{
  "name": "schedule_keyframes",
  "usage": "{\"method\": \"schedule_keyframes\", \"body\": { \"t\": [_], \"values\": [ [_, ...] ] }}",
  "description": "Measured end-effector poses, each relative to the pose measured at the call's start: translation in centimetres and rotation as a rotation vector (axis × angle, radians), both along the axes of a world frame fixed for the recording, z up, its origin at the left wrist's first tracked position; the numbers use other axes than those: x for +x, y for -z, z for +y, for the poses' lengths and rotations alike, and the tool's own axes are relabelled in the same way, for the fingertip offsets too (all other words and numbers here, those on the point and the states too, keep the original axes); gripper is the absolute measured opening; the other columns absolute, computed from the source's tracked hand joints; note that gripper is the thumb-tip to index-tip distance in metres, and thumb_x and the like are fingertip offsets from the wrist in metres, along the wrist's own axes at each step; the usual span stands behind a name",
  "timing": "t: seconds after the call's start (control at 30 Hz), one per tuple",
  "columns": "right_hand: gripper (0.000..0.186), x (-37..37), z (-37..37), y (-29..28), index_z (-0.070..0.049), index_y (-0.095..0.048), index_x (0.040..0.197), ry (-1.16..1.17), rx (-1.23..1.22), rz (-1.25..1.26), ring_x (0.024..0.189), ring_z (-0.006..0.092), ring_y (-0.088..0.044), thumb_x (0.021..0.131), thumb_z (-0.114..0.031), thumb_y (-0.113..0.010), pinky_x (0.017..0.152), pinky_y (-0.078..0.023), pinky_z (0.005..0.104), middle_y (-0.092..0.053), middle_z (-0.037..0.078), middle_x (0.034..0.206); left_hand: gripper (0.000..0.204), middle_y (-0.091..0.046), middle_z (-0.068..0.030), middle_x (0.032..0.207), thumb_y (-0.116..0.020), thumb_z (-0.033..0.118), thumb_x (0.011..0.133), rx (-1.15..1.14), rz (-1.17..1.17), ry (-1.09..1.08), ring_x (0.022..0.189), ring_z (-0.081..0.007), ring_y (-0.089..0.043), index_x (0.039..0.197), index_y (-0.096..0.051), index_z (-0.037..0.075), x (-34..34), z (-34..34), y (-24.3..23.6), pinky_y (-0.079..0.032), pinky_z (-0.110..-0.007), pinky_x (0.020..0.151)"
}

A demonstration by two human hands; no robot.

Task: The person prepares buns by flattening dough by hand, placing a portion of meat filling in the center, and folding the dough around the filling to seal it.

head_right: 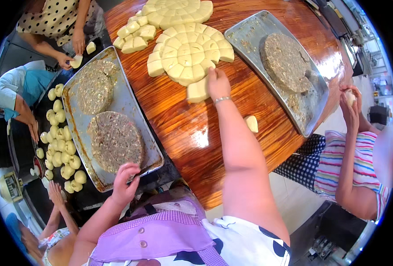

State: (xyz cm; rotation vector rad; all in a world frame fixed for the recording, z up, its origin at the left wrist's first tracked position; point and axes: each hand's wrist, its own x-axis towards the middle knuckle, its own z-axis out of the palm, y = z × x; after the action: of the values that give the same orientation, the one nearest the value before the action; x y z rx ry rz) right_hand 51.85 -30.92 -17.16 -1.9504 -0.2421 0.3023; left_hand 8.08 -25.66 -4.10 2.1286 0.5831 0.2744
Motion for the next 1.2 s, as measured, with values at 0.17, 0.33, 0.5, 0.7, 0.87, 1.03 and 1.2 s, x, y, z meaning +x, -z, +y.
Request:
{"method": "schedule_keyframes", "body": {
  "t": [0.17,0.33,0.5,0.7,0.87,1.03,1.2],
  "values": [
    [0.043,0.2,-1.8,0.1,0.006,-0.061,0.12,0.01,0.168,0.021,0.108,0.0301,-0.062,0.097,-0.03,-0.055,0.095,-0.046,0.0364,-0.067,0.021,0.115,0.044,-0.043,-0.0153,0.14,-0.062,0.004,0.088,-0.179,-0.104,0.04,0.131,-0.0261,-0.044,0.131,-0.05,0.001,11.1,3.3,4.9,-0.04,-0.038,0.107],
    [0.05,-1.2,2.6,-1.3,0.007,-0.053,0.126,0.097,0.214,0.07,0.115,0.0299,-0.057,0.093,-0.029,-0.062,0.099,-0.043,0.0369,-0.06,0.024,0.122,0.063,-0.039,-0.0156,0.143,-0.063,0.007,0.09,-0.307,-0.123,-0.199,0.135,-0.0259,-0.039,0.145,-0.032,-0.001,24.5,7.1,11.5,-0.035,-0.036,0.111],
    [0.038,-3.8,-0.6,-3.5,0.005,-0.058,0.106,-0.08,0.117,0.191,0.094,0.0277,-0.06,0.093,-0.03,-0.063,0.086,-0.049,0.0359,-0.062,0.022,0.105,0.064,-0.04,-0.0167,0.142,-0.064,0.006,0.089,-0.423,-0.199,-0.324,0.127,-0.0243,-0.045,0.144,-0.031,0.001,26.9,9.7,13.7,-0.038,-0.035,0.107],
    [0.039,-2.9,0.5,-2.8,0.003,-0.065,0.115,-0.224,0.297,0.225,0.102,0.0211,-0.061,0.095,-0.031,-0.062,0.091,-0.048,0.034,-0.069,0.015,0.105,0.071,-0.04,-0.0148,0.14,-0.067,0.006,0.086,-0.589,-0.32,-0.348,0.126,-0.0249,-0.044,0.145,-0.028,0.003,30.1,5.4,9.5,-0.038,-0.035,0.107],
    [0.036,-3.5,-3.4,-2.6,0.001,-0.071,0.104,-0.339,0.179,0.453,0.088,0.0168,-0.064,0.097,-0.033,-0.061,0.081,-0.05,0.0295,-0.071,0.01,0.091,0.066,-0.044,-0.0133,0.136,-0.059,0.004,0.091,-0.959,-0.117,-0.068,0.129,-0.0239,-0.042,0.148,-0.028,0.007,25.5,3.6,10.0,-0.034,-0.036,0.11],
    [0.038,-2.3,-3.0,-5.2,-0.003,-0.06,0.128,-0.44,0.145,0.47,0.097,0.014,-0.061,0.099,-0.028,-0.057,0.086,-0.049,0.0287,-0.067,0.005,0.109,0.042,-0.047,-0.0177,0.133,-0.06,0.011,0.091,0.058,-0.317,-0.169,0.125,-0.031,-0.045,0.13,-0.047,0.0,25.9,5.8,11.9,-0.035,-0.04,0.108],
    [0.043,-3.6,-5.5,-5.2,-0.005,-0.062,0.127,-0.867,-0.213,0.183,0.112,0.0239,-0.06,0.097,-0.035,-0.059,0.099,-0.046,0.0345,-0.066,0.013,0.12,0.057,-0.034,-0.0233,0.148,-0.054,0.016,0.096,-0.247,-0.167,0.099,0.141,-0.0364,-0.032,0.146,-0.033,-0.001,21.7,-2.2,10.2,-0.025,-0.041,0.117]
  ]
}}
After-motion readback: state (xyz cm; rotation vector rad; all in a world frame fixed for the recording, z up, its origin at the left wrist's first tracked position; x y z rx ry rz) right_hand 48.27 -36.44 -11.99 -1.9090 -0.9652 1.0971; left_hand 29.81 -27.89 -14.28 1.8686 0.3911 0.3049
